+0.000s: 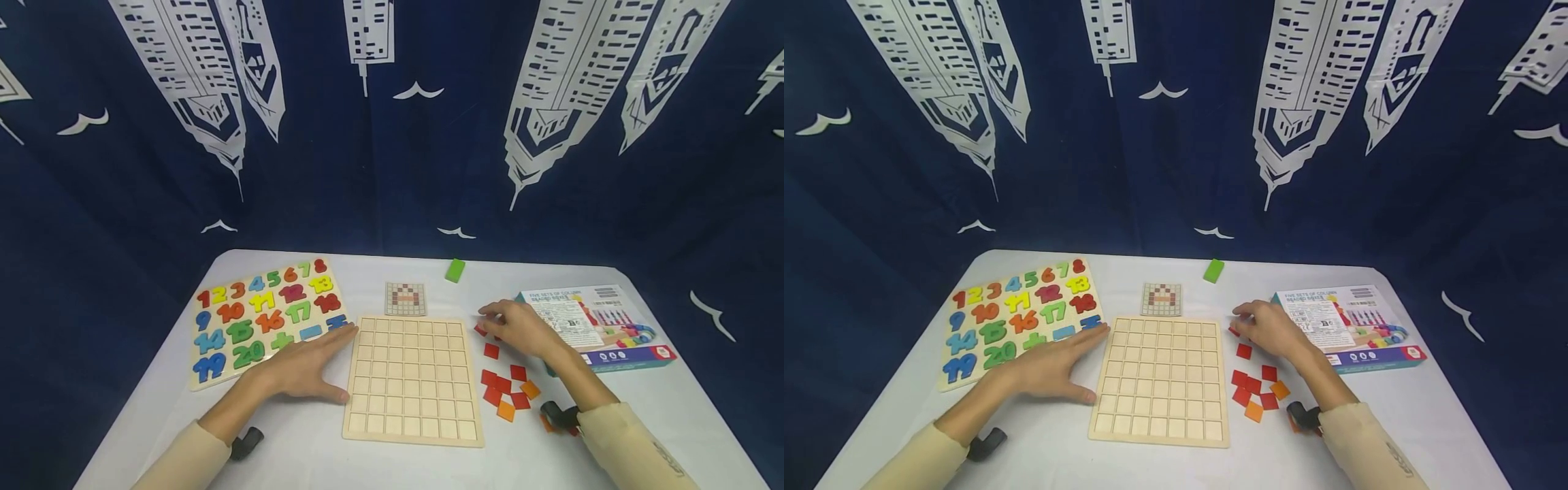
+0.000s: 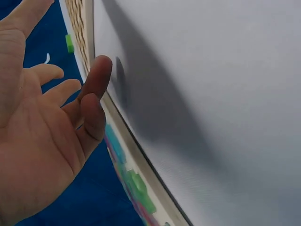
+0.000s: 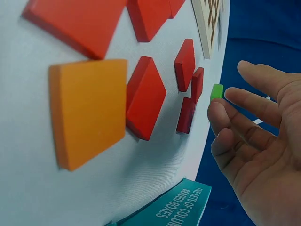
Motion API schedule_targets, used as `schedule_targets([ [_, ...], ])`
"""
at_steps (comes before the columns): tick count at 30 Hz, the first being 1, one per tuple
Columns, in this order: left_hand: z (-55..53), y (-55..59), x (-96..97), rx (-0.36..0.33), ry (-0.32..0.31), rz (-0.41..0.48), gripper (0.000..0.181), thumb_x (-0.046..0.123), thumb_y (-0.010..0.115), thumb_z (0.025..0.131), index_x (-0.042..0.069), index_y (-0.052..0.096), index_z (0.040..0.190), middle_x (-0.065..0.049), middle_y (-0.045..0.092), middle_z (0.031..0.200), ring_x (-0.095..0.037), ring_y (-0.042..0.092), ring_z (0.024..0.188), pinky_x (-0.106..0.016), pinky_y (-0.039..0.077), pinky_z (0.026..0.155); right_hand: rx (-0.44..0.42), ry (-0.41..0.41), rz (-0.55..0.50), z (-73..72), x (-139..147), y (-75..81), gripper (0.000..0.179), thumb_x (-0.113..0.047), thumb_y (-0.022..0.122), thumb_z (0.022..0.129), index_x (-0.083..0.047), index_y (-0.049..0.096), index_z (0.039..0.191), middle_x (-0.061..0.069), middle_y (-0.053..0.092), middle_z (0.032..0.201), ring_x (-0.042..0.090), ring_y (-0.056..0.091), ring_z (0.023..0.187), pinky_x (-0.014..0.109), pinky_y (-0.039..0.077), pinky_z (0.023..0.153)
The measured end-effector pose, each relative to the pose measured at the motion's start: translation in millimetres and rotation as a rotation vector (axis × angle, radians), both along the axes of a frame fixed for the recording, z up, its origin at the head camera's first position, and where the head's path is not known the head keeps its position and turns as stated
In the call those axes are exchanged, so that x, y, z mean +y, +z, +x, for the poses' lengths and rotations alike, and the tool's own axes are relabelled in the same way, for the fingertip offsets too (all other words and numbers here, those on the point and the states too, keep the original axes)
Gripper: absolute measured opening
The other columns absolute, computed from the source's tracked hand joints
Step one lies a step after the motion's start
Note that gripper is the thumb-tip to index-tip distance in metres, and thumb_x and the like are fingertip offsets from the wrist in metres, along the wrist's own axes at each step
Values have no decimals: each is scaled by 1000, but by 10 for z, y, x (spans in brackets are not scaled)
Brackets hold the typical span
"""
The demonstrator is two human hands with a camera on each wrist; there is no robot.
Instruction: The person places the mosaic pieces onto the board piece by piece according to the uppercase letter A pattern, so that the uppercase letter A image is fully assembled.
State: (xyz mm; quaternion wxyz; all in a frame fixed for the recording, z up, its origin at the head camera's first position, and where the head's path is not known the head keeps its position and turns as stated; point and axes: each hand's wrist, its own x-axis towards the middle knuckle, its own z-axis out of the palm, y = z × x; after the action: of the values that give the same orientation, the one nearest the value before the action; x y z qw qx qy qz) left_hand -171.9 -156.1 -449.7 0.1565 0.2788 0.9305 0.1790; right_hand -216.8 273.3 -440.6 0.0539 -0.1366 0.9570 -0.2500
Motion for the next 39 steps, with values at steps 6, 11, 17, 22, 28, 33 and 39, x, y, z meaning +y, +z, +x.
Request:
schedule_targets([
  [6,69,-72,-11,-27,-34,-3,119,73,77,69,24,22,162,7,14,169,-21,24,152,-54,36,113,-24,10,10,7,18,-27,38,-25,73,92,-4,71,124,9,71,114,17,63,86,33,54,75],
  [11,83,-116,-5,-16,-60,-12,121,74,77,68,21,22,162,5,12,170,-22,21,153,-50,34,115,-40,13,16,8,15,-49,37,-24,74,91,-4,71,123,9,71,113,19,60,87,31,52,73],
  [17,99,-159,3,10,-90,-39,123,79,73,67,20,22,162,4,6,170,-27,26,151,-50,39,111,-34,1,39,-5,-6,-73,35,-21,75,91,-5,72,122,9,71,112,19,59,86,31,52,73],
  [22,119,-178,14,20,-89,-46,125,82,71,66,19,23,162,6,4,170,-29,30,149,-53,41,108,-27,2,71,-9,-37,-90,35,-19,76,90,-5,73,121,9,70,111,20,59,87,36,55,77],
  [28,143,-214,23,26,-76,-55,127,84,69,65,19,22,162,4,3,171,-36,41,142,-55,44,104,-28,-12,114,-35,-88,-105,36,-16,78,88,-4,72,122,10,70,112,21,60,89,41,56,82],
  [33,139,-240,36,23,-73,-72,127,86,68,64,21,20,163,6,2,171,-36,42,141,-55,44,103,-19,-24,147,-48,-123,-121,35,-12,76,87,-3,72,121,11,69,112,22,58,89,42,54,82],
  [39,134,-231,33,16,-63,-85,128,87,68,63,23,20,163,7,1,170,-36,42,142,-56,42,105,-20,-47,136,-59,-178,-134,33,-8,76,86,-3,72,119,12,68,110,22,58,87,36,52,76],
])
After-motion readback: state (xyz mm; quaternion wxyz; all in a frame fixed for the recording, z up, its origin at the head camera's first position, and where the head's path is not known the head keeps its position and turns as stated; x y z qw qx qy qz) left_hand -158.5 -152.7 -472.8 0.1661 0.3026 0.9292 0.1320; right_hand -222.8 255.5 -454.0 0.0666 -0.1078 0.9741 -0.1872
